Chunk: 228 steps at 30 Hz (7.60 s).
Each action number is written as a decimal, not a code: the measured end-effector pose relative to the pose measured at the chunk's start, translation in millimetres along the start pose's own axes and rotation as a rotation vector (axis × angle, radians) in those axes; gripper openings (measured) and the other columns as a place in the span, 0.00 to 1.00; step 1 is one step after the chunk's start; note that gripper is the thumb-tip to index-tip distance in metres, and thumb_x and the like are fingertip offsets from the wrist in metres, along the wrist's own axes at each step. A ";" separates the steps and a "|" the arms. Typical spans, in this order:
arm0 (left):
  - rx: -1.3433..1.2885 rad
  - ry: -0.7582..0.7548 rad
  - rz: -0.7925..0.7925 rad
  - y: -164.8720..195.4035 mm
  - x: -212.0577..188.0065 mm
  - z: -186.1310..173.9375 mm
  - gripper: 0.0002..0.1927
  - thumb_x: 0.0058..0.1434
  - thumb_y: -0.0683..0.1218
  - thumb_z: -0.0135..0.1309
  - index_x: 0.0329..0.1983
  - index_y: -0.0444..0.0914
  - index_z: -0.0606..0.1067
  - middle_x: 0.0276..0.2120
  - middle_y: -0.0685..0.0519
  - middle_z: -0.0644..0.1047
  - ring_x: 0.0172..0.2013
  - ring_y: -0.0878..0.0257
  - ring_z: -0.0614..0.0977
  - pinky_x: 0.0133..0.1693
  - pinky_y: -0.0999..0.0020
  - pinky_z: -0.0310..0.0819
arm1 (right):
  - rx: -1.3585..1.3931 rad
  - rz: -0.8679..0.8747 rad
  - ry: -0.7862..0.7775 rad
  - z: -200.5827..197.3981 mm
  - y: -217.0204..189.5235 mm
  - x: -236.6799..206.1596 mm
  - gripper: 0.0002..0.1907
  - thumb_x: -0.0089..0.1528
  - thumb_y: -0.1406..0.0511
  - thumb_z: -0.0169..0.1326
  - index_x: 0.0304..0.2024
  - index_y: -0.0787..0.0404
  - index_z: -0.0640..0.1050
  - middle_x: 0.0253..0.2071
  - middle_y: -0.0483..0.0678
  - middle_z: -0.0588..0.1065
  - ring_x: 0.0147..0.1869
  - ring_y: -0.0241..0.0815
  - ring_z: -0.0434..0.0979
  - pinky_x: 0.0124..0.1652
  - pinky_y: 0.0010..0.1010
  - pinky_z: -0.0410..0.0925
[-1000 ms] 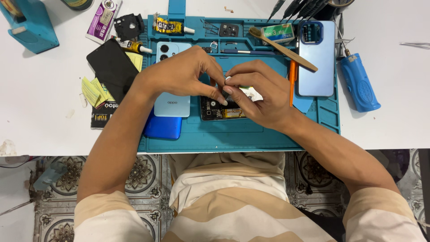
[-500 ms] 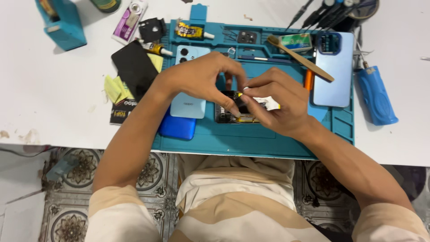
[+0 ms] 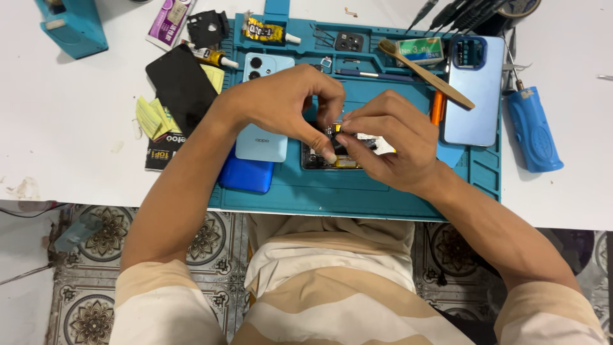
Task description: The person uses a precision screwdriver to remove screws from the back of a disassembled smartphone. They then use a wooden toothbrush to clean the interior components and apply a small circular adhesive or seal to the phone's internal frame.
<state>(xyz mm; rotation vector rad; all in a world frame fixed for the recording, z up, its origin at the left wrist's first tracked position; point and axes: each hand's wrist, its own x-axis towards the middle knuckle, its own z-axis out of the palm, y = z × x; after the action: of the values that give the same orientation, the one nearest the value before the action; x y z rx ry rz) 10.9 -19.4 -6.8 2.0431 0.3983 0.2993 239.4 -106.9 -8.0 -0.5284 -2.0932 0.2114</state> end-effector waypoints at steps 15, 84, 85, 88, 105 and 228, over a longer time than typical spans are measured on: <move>-0.020 0.043 -0.011 5.6 -3.5 -3.1 0.27 0.46 0.55 0.76 0.23 0.38 0.68 0.25 0.59 0.73 0.26 0.69 0.71 0.27 0.71 0.62 | -0.011 0.003 0.018 -2.2 -1.3 1.2 0.16 0.60 0.75 0.70 0.46 0.66 0.77 0.41 0.54 0.78 0.43 0.45 0.80 0.39 0.31 0.71; -0.054 -0.096 0.024 20.3 1.5 7.7 0.12 0.56 0.47 0.67 0.42 0.39 0.84 0.30 0.57 0.83 0.28 0.68 0.79 0.31 0.71 0.71 | 0.102 0.090 -0.040 -4.9 -3.7 -3.9 0.10 0.61 0.75 0.69 0.42 0.66 0.80 0.42 0.53 0.79 0.40 0.40 0.81 0.36 0.26 0.72; -0.060 -0.100 0.008 18.8 1.4 8.0 0.12 0.55 0.46 0.67 0.42 0.39 0.84 0.30 0.57 0.83 0.29 0.68 0.79 0.31 0.71 0.72 | 0.108 0.090 -0.047 -5.3 -4.1 -4.0 0.10 0.61 0.75 0.69 0.42 0.66 0.80 0.42 0.54 0.79 0.40 0.41 0.81 0.36 0.27 0.73; -0.078 -0.120 0.005 14.2 0.0 7.0 0.12 0.55 0.46 0.67 0.41 0.39 0.85 0.32 0.57 0.82 0.30 0.68 0.80 0.32 0.72 0.72 | 0.162 0.073 -0.071 -5.2 -5.2 -2.1 0.11 0.60 0.75 0.69 0.42 0.66 0.80 0.41 0.54 0.79 0.41 0.43 0.82 0.37 0.29 0.73; -0.057 -0.140 0.065 11.4 -2.5 -1.1 0.37 0.39 0.56 0.75 0.52 0.40 0.75 0.47 0.55 0.79 0.43 0.68 0.79 0.34 0.71 0.71 | 0.117 -0.094 -0.122 -12.5 -14.5 8.2 0.14 0.57 0.73 0.73 0.39 0.65 0.78 0.41 0.53 0.79 0.42 0.48 0.78 0.38 0.33 0.71; 0.295 0.100 -0.295 15.9 -39.1 -36.2 0.30 0.53 0.58 0.74 0.24 0.27 0.74 0.26 0.49 0.77 0.29 0.60 0.78 0.32 0.63 0.70 | -0.089 0.048 -0.092 4.8 1.5 15.6 0.14 0.66 0.75 0.64 0.52 0.63 0.78 0.58 0.50 0.77 0.61 0.52 0.74 0.58 0.38 0.71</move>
<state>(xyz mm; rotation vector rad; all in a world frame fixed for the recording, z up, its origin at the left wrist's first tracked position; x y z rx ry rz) -35.9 -13.4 22.7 2.2222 0.8383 0.1690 228.5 -98.4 0.7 -0.6336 -2.1887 0.1731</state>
